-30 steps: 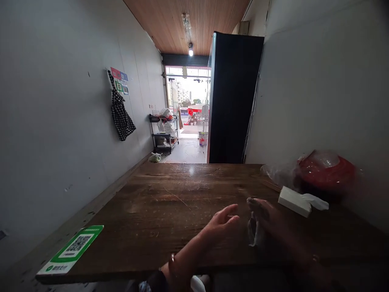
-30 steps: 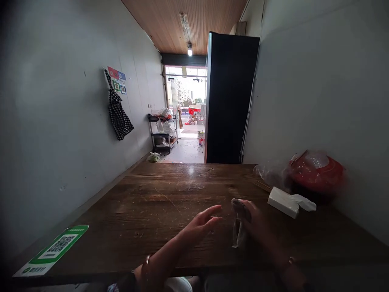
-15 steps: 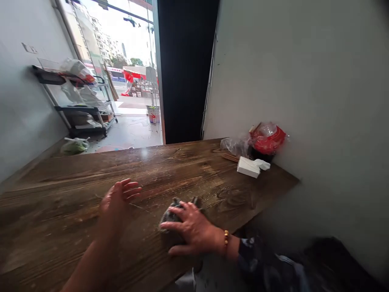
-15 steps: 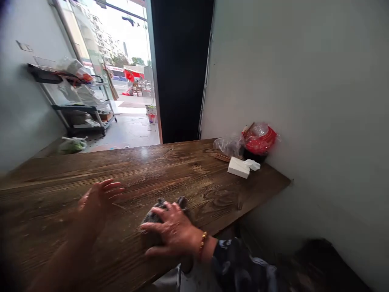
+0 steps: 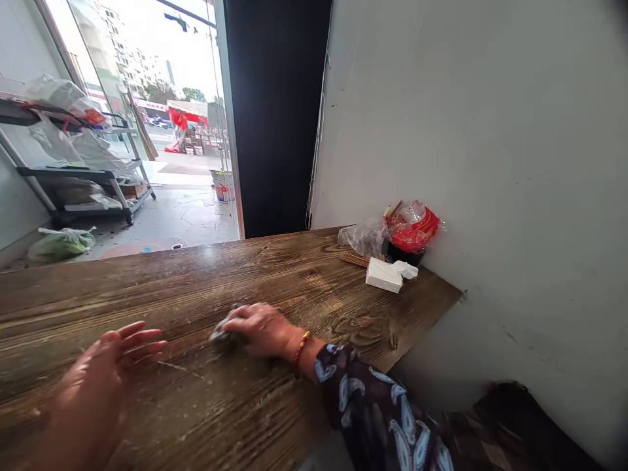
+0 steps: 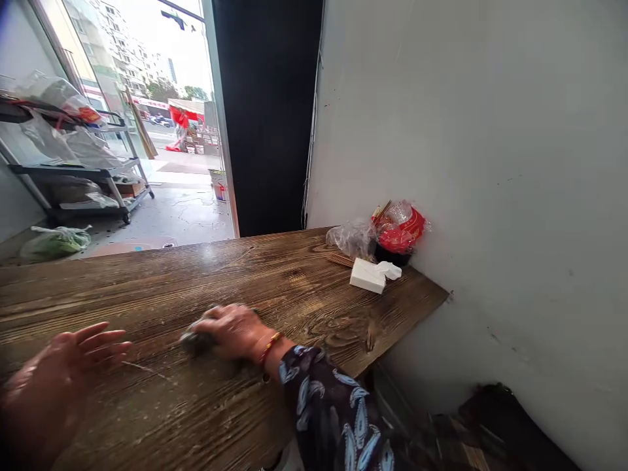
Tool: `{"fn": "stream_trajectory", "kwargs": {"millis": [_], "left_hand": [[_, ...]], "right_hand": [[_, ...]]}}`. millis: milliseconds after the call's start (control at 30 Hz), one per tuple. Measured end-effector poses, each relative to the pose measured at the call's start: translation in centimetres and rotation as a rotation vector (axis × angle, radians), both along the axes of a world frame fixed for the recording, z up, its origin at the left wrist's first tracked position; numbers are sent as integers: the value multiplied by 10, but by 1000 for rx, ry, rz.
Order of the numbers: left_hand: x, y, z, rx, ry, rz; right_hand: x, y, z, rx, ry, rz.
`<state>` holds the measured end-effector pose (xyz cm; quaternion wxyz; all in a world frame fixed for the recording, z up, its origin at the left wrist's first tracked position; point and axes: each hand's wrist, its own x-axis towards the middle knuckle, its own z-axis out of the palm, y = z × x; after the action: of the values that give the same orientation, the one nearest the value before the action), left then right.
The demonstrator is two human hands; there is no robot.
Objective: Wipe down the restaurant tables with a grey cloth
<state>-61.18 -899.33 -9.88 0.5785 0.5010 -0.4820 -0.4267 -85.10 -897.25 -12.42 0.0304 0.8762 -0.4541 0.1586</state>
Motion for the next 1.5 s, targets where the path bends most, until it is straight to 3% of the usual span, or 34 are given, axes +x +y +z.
{"fn": "stream_trajectory", "kwargs": {"millis": [100,233,400,533,600,667,733,900,1100,1167,1300,1400,1500], "left_hand": [[-16,10,5,148,189,-95],[-22,11,0,237,198,-150],[-17,5,-14,242,181,-194],[-14,3,-20,240,159,-236],[-13,3,-22,230,131,-268],[-13,4,-22,230,106,-271],[-13,5,-21,229,84,-266],[-12,6,-21,207,47,-264],[-9,-1,-34,207,38,-279],[-11,0,-31,201,9,-272],[-18,9,-14,183,-42,-229],[-22,17,-3,160,-22,-209],[-23,23,1,112,-12,-202]], "right_hand": [[-60,-10,-1,38,-25,-311],[-136,-10,12,94,58,-675],[-204,0,12,156,23,-948],[-206,13,-5,200,-32,-953],[-196,17,-12,236,-112,-797],[-188,15,-16,262,-234,-536],[-190,9,-19,198,-304,-418],[-232,2,-32,-36,-288,-789],[-288,40,-52,-171,-268,-1160],[-295,44,-52,-207,-251,-1190],[-296,29,-48,-224,-102,-1104],[-301,15,-47,-195,49,-1100],[-312,7,-50,-134,64,-1163]]}}
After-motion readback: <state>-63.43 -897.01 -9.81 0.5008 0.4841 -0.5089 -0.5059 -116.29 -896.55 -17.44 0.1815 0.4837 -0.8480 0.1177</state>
